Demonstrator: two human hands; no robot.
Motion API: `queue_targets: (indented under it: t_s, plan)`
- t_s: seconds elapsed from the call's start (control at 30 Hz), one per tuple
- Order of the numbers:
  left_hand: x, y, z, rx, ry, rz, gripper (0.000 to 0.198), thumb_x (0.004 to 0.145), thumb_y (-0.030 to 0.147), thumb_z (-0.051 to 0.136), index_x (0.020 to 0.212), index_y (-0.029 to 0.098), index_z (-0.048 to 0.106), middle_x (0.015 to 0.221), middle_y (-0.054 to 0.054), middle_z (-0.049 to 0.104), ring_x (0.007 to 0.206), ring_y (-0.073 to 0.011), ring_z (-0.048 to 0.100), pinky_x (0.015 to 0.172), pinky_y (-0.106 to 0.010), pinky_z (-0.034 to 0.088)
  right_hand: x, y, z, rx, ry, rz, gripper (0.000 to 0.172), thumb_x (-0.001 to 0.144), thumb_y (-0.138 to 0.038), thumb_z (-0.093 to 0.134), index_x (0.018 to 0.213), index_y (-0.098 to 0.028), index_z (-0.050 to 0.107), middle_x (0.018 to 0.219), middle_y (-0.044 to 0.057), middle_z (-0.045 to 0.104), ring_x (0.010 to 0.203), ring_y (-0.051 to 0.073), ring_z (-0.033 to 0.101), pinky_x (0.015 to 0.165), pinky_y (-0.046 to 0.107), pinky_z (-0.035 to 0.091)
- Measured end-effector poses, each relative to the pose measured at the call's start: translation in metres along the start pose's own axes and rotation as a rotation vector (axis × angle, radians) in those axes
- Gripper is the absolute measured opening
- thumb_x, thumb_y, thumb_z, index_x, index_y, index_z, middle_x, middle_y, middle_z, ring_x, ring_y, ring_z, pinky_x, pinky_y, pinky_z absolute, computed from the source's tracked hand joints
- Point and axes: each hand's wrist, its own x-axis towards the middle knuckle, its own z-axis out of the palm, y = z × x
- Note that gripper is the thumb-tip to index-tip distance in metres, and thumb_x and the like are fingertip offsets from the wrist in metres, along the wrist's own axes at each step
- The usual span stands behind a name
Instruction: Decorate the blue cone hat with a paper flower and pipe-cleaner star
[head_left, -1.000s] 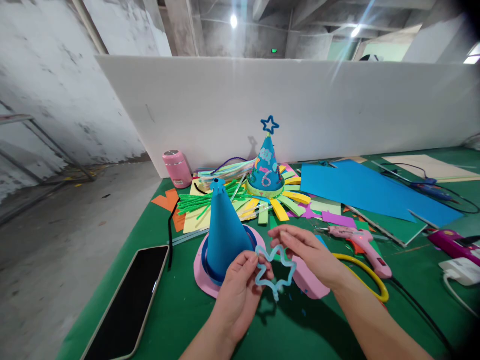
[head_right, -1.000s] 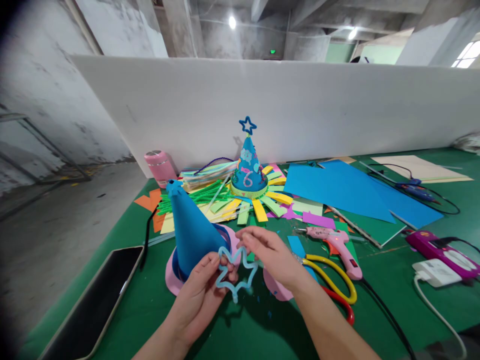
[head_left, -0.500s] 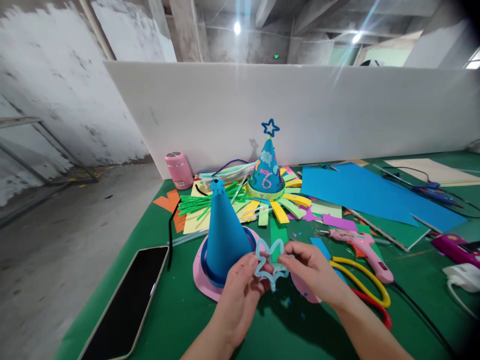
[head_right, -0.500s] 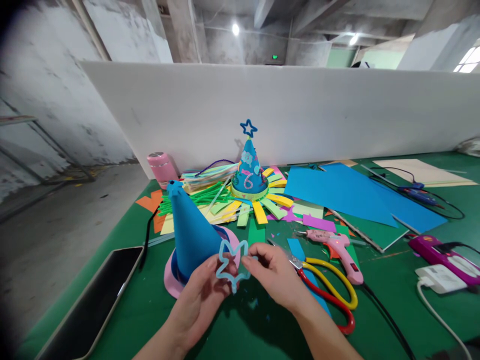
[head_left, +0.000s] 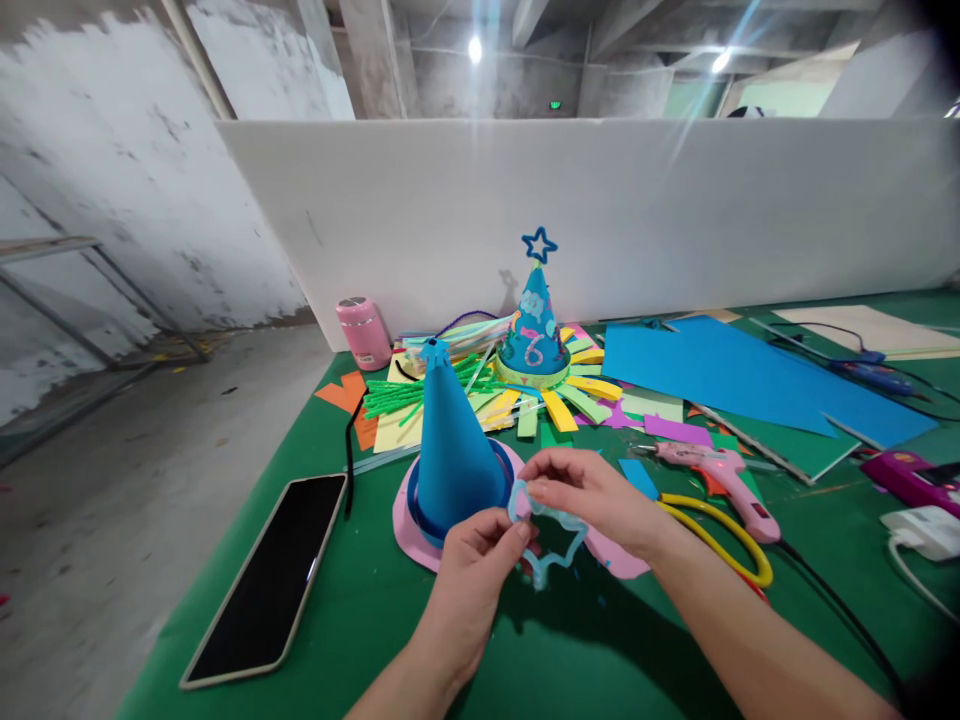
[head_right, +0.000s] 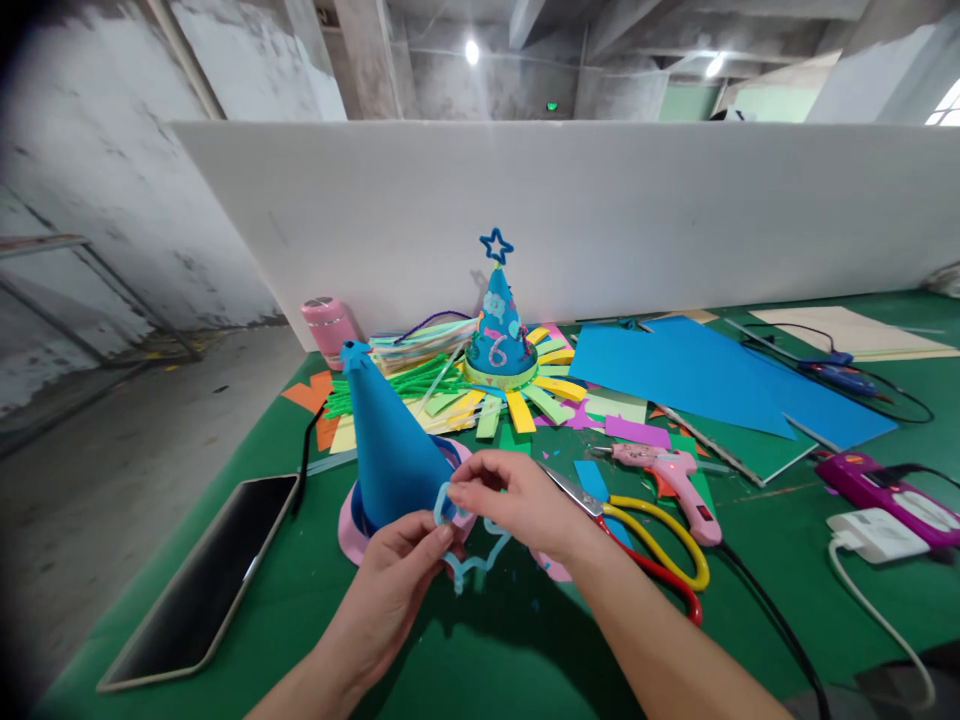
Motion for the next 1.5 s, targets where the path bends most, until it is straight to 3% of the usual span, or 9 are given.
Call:
queue_targets:
  t_s: [0.17,0.5,0.6,0.7,0.83,1.0,1.23,1.4,1.5]
  plan:
    - [-0.002,-0.006,-0.009,0.030,-0.005,0.050,0.012,0.067,0.024,0.064,0.066,0.012,0.065,0.061,-0.003,0.058,0.060,-0.0124,0.048,0.054,-0.022,0.038,0.010,0.000,0.012,-0.051,-0.143,0.053,0.005,0.069,-0.019,0.059,0.068,-0.015,0.059,0.057,-0.004,0.051,0.055,0.011,0.050,0.051,0.021,0.039]
    - [-0.002,-0.013,-0.016,-0.028,-0.004,0.066,0.012,0.068,0.023,0.063,0.070,0.012,0.066,0.062,-0.004,0.058,0.063,-0.0135,0.049,0.057,-0.023,0.040,0.016,0.010,0.026,-0.083,-0.139,0.039,0.011,0.071,-0.018,0.056,0.060,-0.016,0.054,0.050,-0.005,0.047,0.046,0.008,0.047,0.041,0.018,0.033]
    - [-0.001,-0.010,-0.015,-0.139,0.056,0.026,0.008,0.067,0.021,0.063,0.065,0.013,0.065,0.061,-0.002,0.057,0.062,-0.0124,0.050,0.056,-0.021,0.041,0.016,0.008,0.019,-0.031,-0.106,0.026,0.008,0.072,-0.025,0.057,0.071,-0.017,0.059,0.060,-0.003,0.053,0.054,0.010,0.050,0.048,0.020,0.038]
    - [-0.001,-0.006,-0.014,-0.205,0.125,-0.018,0.011,0.066,0.021,0.064,0.059,0.014,0.063,0.059,-0.002,0.058,0.061,-0.0118,0.051,0.052,-0.019,0.040,0.013,0.008,0.005,0.052,0.002,-0.011,0.018,0.078,-0.032,0.052,0.085,-0.018,0.060,0.072,-0.001,0.055,0.064,0.011,0.050,0.056,0.021,0.039]
    - [-0.002,-0.003,-0.013,-0.186,0.195,-0.005,0.013,0.063,0.022,0.066,0.056,0.013,0.062,0.057,-0.001,0.058,0.058,-0.0110,0.052,0.049,-0.018,0.040,0.005,0.011,-0.008,-0.047,0.000,-0.019,0.024,0.080,-0.036,0.048,0.071,-0.017,0.060,0.062,-0.002,0.050,0.059,0.011,0.044,0.054,0.022,0.034]
    - [-0.003,-0.003,-0.012,-0.176,0.222,0.023,0.013,0.063,0.022,0.067,0.057,0.013,0.062,0.058,-0.001,0.058,0.057,-0.0101,0.051,0.050,-0.018,0.040,0.002,0.016,-0.002,-0.137,-0.072,0.013,0.021,0.076,-0.031,0.053,0.059,-0.017,0.051,0.054,-0.005,0.037,0.051,0.009,0.032,0.047,0.022,0.027]
    - [-0.007,-0.005,-0.011,-0.226,0.083,-0.030,0.023,0.071,0.033,0.057,0.070,0.011,0.065,0.066,-0.006,0.063,0.056,-0.0133,0.053,0.056,-0.025,0.042,0.004,0.017,0.005,-0.121,0.033,-0.035,0.021,0.075,-0.030,0.053,0.059,-0.017,0.052,0.054,-0.005,0.040,0.052,0.010,0.035,0.048,0.023,0.028]
    - [-0.006,-0.007,-0.010,-0.173,0.079,-0.071,0.012,0.063,0.024,0.067,0.063,0.012,0.064,0.059,-0.004,0.061,0.054,-0.0122,0.052,0.054,-0.024,0.041,0.004,0.016,0.008,-0.075,0.061,-0.071,0.025,0.074,-0.034,0.055,0.056,-0.017,0.050,0.053,-0.006,0.039,0.050,0.009,0.035,0.047,0.022,0.028]
    - [-0.006,-0.007,-0.010,-0.228,0.055,-0.085,0.011,0.066,0.022,0.065,0.061,0.012,0.063,0.059,-0.004,0.060,0.056,-0.0119,0.053,0.053,-0.023,0.040,0.004,0.017,0.007,-0.006,0.077,-0.048,0.029,0.078,-0.038,0.050,0.059,-0.017,0.054,0.052,-0.005,0.041,0.050,0.010,0.037,0.048,0.022,0.030]
